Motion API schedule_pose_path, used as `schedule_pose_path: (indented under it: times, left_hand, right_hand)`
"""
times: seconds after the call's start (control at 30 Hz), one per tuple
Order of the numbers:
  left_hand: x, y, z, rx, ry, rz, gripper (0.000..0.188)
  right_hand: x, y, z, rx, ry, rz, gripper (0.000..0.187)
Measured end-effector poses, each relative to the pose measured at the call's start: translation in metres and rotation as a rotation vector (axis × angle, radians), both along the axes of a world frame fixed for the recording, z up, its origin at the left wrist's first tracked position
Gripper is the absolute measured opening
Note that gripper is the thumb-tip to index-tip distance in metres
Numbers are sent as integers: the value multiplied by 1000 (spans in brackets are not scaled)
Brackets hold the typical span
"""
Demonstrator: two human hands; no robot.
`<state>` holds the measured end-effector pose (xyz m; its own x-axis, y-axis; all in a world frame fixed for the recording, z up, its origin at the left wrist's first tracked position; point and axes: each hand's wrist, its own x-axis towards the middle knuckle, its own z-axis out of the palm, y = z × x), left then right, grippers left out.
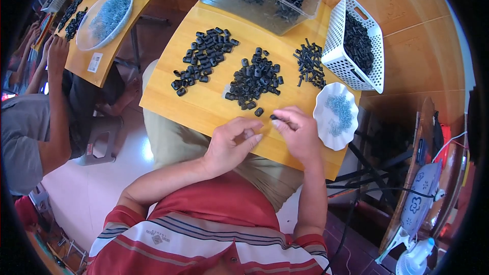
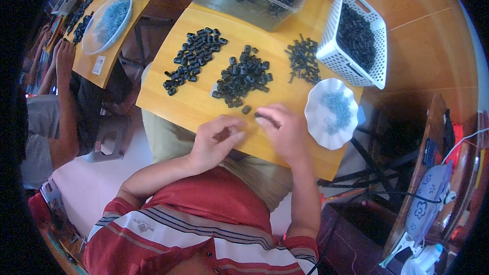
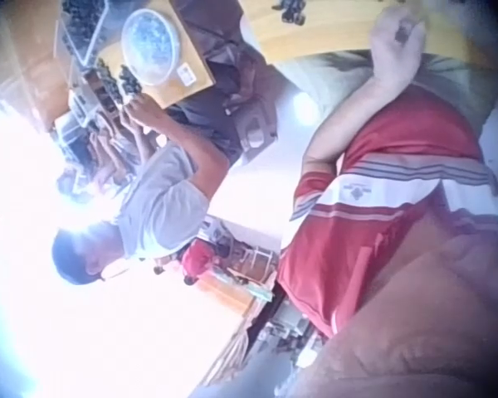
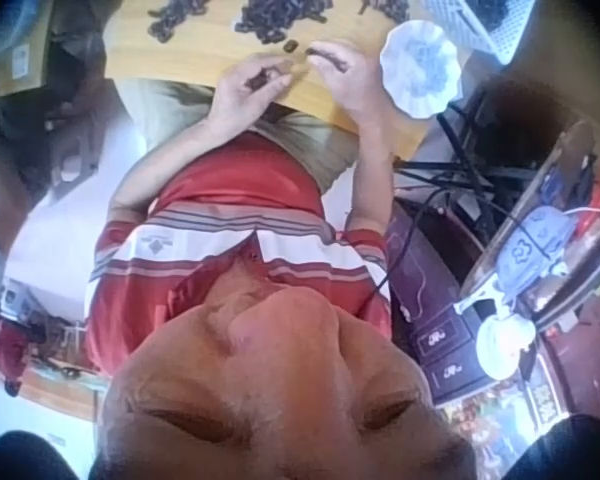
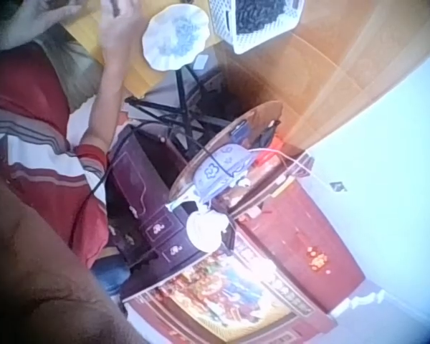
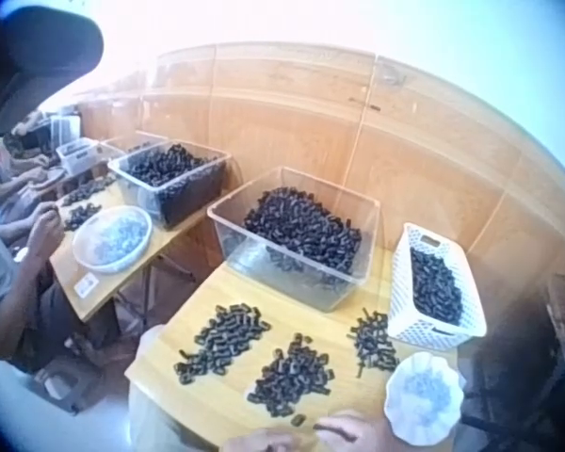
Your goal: The person assembles small black plastic parts by hand, inserting tiny blue beads into them at a workbench.
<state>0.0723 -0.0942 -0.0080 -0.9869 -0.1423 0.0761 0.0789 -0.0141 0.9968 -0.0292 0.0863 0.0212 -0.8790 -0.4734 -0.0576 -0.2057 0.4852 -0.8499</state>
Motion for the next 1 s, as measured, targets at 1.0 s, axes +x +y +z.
schedule_pose_path:
  times: [1.0]
  left_hand:
    - [-3,-3,5,146,-114,-215,10]
  right_hand:
    - [43,-2,18,-328,-113,5,22]
